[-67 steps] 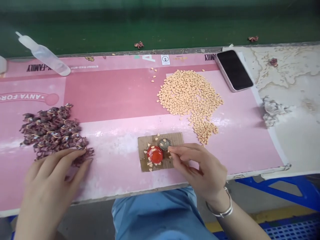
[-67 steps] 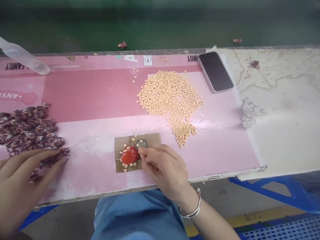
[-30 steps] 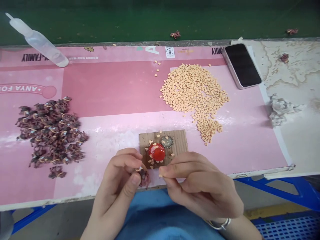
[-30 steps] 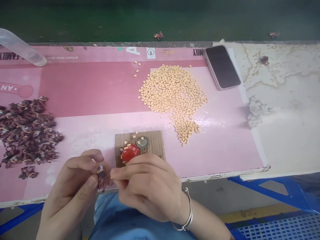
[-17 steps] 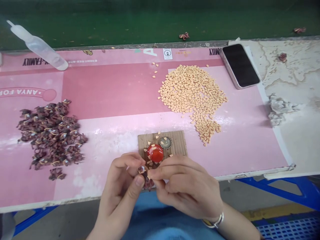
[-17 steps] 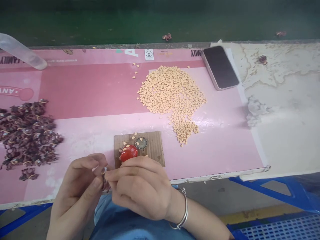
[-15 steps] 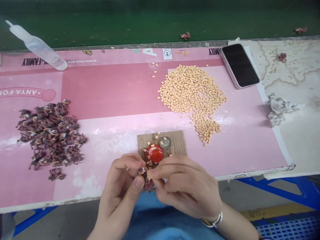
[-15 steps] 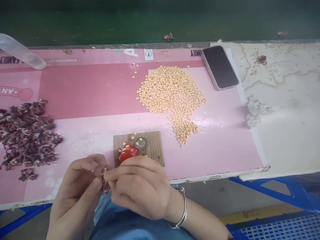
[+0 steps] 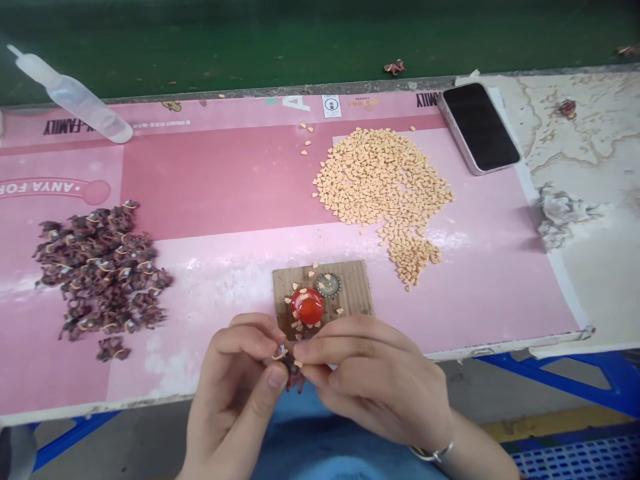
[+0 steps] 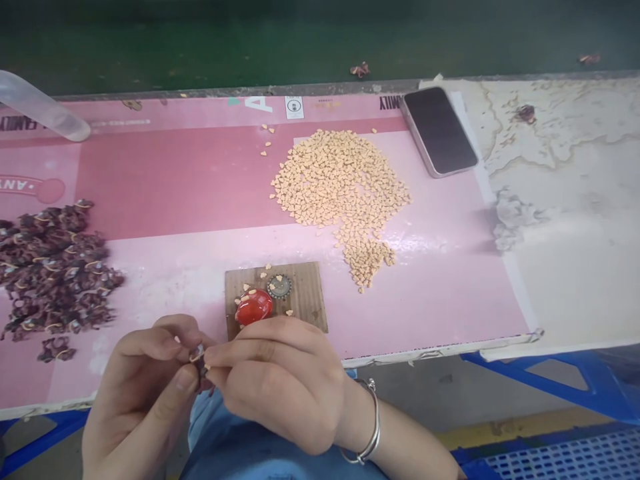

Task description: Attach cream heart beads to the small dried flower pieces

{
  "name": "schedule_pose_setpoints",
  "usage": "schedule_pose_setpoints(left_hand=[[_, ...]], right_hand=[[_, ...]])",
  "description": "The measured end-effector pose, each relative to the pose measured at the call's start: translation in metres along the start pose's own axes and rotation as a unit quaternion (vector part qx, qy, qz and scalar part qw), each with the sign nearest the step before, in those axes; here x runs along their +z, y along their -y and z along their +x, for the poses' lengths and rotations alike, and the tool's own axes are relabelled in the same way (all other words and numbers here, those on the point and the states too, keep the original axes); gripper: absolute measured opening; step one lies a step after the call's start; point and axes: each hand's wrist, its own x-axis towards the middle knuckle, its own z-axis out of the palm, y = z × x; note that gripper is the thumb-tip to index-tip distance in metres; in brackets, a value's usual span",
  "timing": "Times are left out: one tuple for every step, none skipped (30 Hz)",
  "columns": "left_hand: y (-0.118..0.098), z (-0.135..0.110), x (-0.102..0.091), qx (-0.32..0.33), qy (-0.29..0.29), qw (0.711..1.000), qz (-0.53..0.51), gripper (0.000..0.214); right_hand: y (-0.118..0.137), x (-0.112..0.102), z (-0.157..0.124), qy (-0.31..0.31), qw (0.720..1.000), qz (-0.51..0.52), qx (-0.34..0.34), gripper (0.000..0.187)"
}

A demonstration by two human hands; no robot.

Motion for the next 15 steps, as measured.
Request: schedule_pose_setpoints(left_hand=[[-0.001,-0.001,0.0,-0.004,-0.001,1.0,-0.001,0.005],[-0.002,-0.002,-0.001,-0.005,-0.002,1.0,-0.002,0.004],[-0.003,-0.003,-0.001,-0.005,-0.003,1.0,-0.006,0.004],[-0.003,-0.003,-0.001,-0.005,-0.005,1.0,-0.01,0.005],[-0.003,-0.004,-0.002,-0.002,-0.005,1.0,-0.015,0.005],[-0.003,-0.004,-0.002,0.002,-0.005,1.0,-0.02,0.007],[-0.002,-0.003,-0.002,0.009,-0.005,1.0,-0.025,0.008],[-0.001,-0.003,-0.002,0.012,-0.003,1.0,-0.028,0.009],[-0.001,-0.003,-0.002,0.016,0.0,0.999,-0.031,0.011],[0.0,-0.003,-0.002,0.022,0.003,0.999,-0.029,0.012],[0.001,-0.003,-0.001,0.033,0.006,0.999,-0.025,0.013],[0.002,-0.003,-0.001,0.048,0.007,0.999,-0.018,0.013],[0.002,-0.003,0.0,0.072,0.006,0.997,-0.006,0.014],[0.003,-0.002,0.001,0.098,0.003,0.995,0.008,0.015],[0.004,-0.001,0.002,0.128,-0.003,0.991,0.024,0.016]], right_hand=[[0.0,0.0,-0.001,-0.002,1.0,-0.001,0.0,0.028],[0.0,0.001,-0.001,-0.004,1.0,-0.002,0.001,0.028],[0.001,0.001,-0.002,-0.006,1.0,-0.004,0.003,0.028],[0.001,0.002,-0.004,-0.008,1.0,-0.006,0.005,0.027],[0.0,0.003,-0.005,-0.009,1.0,-0.008,0.006,0.026],[0.0,0.003,-0.005,-0.011,1.0,-0.01,0.007,0.025],[0.0,0.003,-0.005,-0.012,1.0,-0.01,0.007,0.024],[0.0,0.003,-0.005,-0.014,1.0,-0.009,0.007,0.023],[0.0,0.003,-0.004,-0.017,1.0,-0.007,0.006,0.023],[0.001,0.002,-0.003,-0.019,1.0,-0.006,0.005,0.023],[0.002,0.002,-0.002,-0.021,1.0,-0.009,0.003,0.024],[0.004,0.001,-0.002,-0.019,1.0,-0.018,0.002,0.024],[0.007,0.001,-0.002,-0.016,0.999,-0.032,0.005,0.023],[0.011,0.002,-0.004,-0.015,0.998,-0.052,0.016,0.021],[0.015,0.004,-0.007,-0.015,0.997,-0.072,0.031,0.019]])
